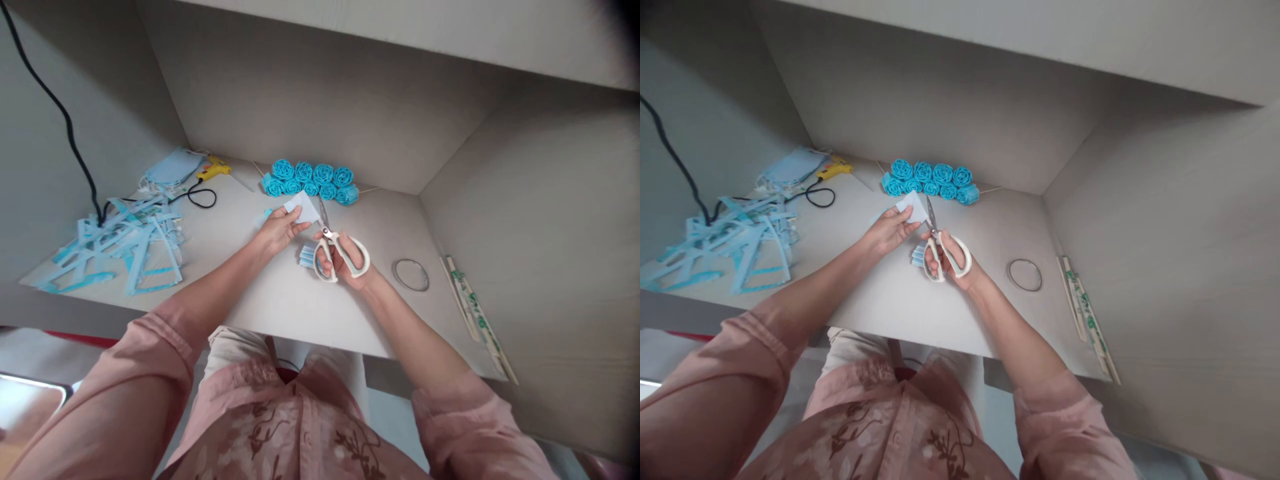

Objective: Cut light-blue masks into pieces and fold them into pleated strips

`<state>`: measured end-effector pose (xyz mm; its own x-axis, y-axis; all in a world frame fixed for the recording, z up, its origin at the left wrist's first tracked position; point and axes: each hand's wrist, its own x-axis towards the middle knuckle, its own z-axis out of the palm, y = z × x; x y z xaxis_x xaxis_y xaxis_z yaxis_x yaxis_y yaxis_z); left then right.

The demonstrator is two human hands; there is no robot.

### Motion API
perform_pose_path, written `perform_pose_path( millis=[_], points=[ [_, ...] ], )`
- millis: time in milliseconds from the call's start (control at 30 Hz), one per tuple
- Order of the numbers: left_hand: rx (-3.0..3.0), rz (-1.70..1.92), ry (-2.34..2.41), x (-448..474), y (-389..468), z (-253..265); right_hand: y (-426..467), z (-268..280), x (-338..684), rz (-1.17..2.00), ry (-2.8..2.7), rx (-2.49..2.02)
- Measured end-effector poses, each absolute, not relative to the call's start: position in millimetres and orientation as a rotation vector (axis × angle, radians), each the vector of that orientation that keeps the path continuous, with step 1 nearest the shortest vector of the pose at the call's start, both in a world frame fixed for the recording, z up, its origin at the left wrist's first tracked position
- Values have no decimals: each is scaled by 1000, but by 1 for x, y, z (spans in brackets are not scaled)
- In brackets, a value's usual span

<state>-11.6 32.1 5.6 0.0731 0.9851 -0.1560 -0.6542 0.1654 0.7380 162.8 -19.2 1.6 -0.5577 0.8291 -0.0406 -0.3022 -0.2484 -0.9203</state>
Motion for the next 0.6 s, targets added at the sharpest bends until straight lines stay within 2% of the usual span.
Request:
perform_pose_path(
  millis=[600],
  points=[
    [610,1303,680,-19,37,6,-24,9,162,1822,-1292,-818]
  ],
)
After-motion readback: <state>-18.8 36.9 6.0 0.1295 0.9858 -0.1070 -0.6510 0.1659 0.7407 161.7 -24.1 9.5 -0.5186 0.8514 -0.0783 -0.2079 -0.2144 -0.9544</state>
